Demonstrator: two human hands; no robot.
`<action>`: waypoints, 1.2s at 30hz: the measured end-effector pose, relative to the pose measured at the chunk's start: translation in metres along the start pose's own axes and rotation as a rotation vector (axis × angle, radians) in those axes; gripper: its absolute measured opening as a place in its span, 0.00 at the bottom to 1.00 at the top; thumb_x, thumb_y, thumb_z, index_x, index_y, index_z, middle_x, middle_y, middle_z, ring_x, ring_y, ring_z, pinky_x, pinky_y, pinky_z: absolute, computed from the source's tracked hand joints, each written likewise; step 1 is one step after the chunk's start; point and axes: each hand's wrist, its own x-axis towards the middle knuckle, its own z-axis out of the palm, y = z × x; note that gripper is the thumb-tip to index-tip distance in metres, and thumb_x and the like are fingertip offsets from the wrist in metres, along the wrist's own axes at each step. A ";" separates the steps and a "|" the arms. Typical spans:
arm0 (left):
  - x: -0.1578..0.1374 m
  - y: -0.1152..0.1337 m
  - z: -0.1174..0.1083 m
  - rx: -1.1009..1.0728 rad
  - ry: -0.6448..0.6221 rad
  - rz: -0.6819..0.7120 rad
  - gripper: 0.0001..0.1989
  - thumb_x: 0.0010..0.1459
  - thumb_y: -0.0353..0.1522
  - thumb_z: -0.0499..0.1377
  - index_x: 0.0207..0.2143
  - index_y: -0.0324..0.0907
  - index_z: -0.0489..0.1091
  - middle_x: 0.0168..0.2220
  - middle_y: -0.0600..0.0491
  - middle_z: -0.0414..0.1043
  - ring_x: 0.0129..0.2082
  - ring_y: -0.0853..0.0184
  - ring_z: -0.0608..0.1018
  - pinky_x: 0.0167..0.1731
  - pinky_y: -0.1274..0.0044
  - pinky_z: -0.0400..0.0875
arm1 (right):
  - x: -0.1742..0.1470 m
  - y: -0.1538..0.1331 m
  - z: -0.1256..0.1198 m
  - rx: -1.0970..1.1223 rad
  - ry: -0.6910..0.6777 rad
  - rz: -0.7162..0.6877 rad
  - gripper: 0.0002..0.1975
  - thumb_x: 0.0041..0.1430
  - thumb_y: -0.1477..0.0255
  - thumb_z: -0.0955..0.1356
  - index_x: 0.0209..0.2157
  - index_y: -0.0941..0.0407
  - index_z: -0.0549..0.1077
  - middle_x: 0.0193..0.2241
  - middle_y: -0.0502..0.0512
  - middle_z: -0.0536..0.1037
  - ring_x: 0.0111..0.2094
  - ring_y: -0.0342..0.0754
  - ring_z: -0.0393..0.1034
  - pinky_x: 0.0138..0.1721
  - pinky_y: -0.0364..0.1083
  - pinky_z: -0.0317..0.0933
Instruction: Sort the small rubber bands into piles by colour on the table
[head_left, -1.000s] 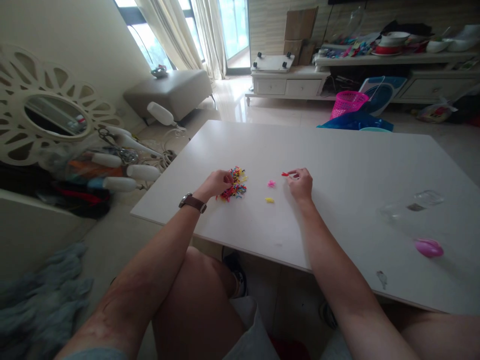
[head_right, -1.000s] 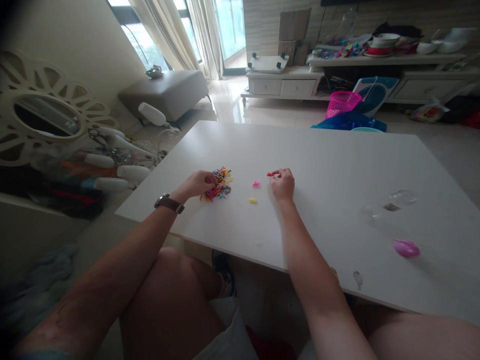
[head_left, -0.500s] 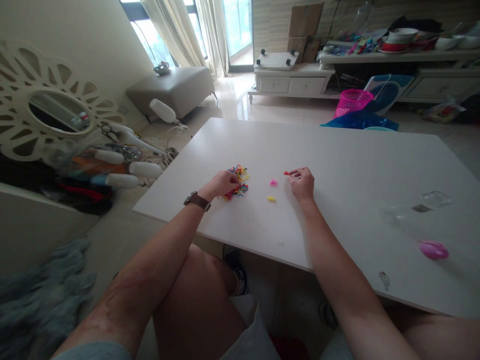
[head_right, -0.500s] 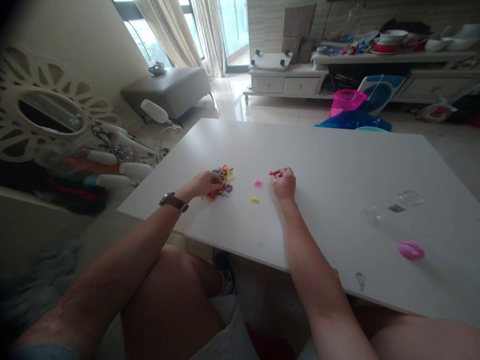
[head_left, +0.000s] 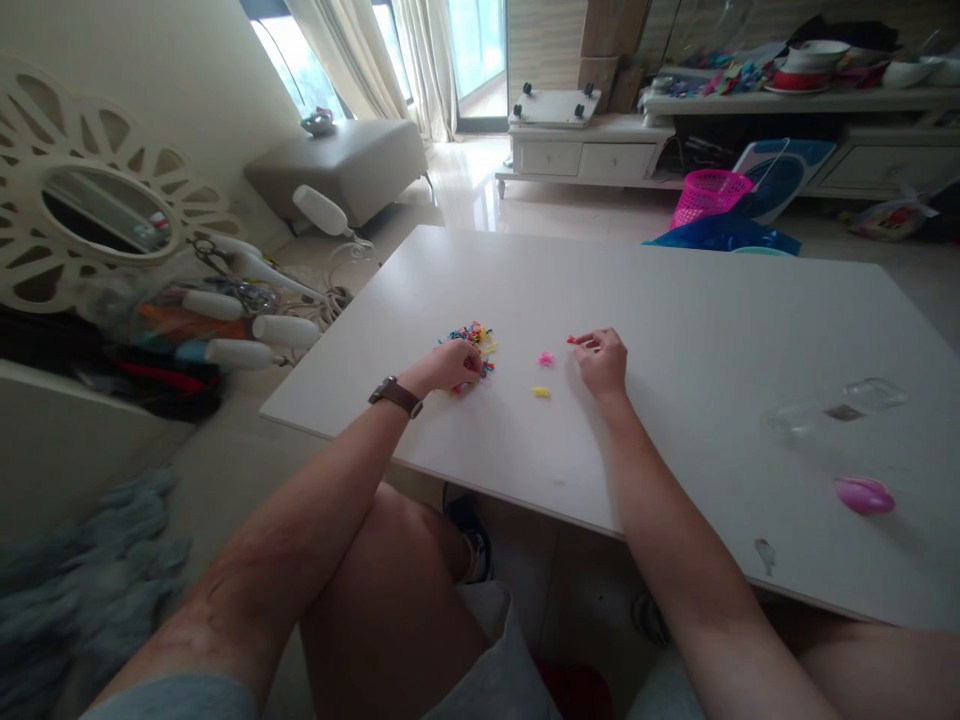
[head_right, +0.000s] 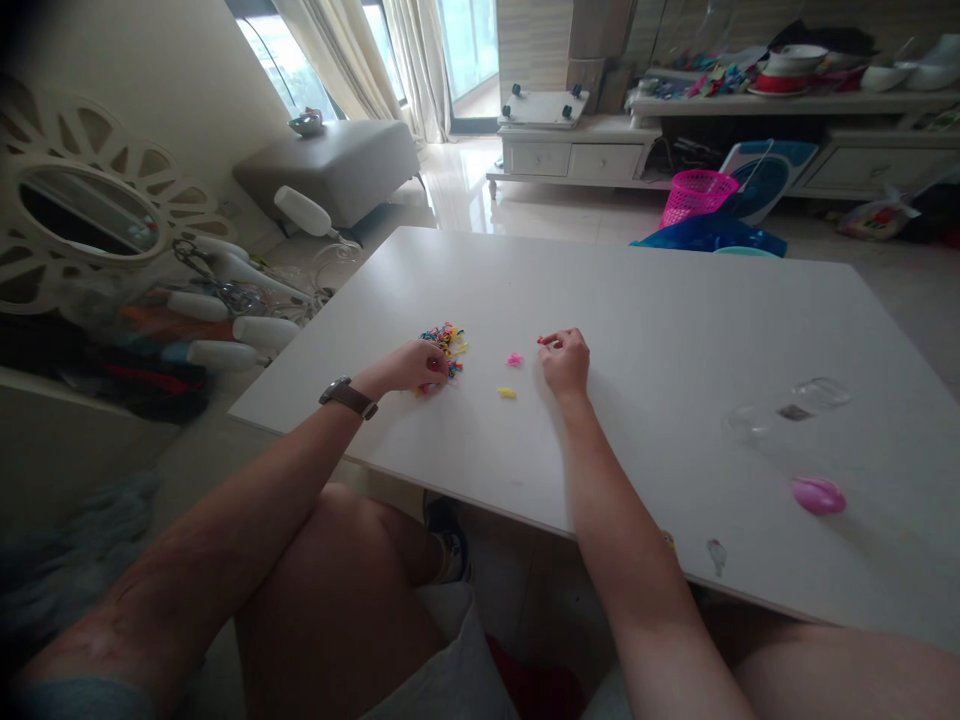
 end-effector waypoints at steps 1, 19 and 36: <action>0.001 0.000 0.002 0.007 0.009 0.023 0.06 0.47 0.34 0.66 0.25 0.39 0.78 0.25 0.53 0.75 0.26 0.69 0.71 0.28 0.77 0.63 | 0.000 0.000 0.000 0.001 -0.004 0.003 0.05 0.50 0.76 0.68 0.28 0.55 0.77 0.35 0.54 0.75 0.32 0.48 0.70 0.38 0.49 0.65; 0.007 0.007 0.013 -0.430 0.016 0.098 0.07 0.54 0.35 0.64 0.31 0.39 0.74 0.28 0.52 0.76 0.28 0.69 0.75 0.30 0.78 0.68 | -0.017 -0.030 0.001 0.279 -0.202 -0.047 0.06 0.54 0.67 0.70 0.32 0.54 0.79 0.32 0.53 0.80 0.33 0.49 0.75 0.39 0.50 0.70; 0.013 0.033 0.023 -0.623 0.009 0.181 0.06 0.55 0.32 0.65 0.33 0.37 0.75 0.28 0.50 0.79 0.30 0.69 0.79 0.33 0.77 0.73 | -0.038 -0.048 0.018 0.587 -0.561 0.022 0.09 0.51 0.63 0.75 0.32 0.52 0.79 0.29 0.52 0.83 0.33 0.50 0.78 0.39 0.51 0.73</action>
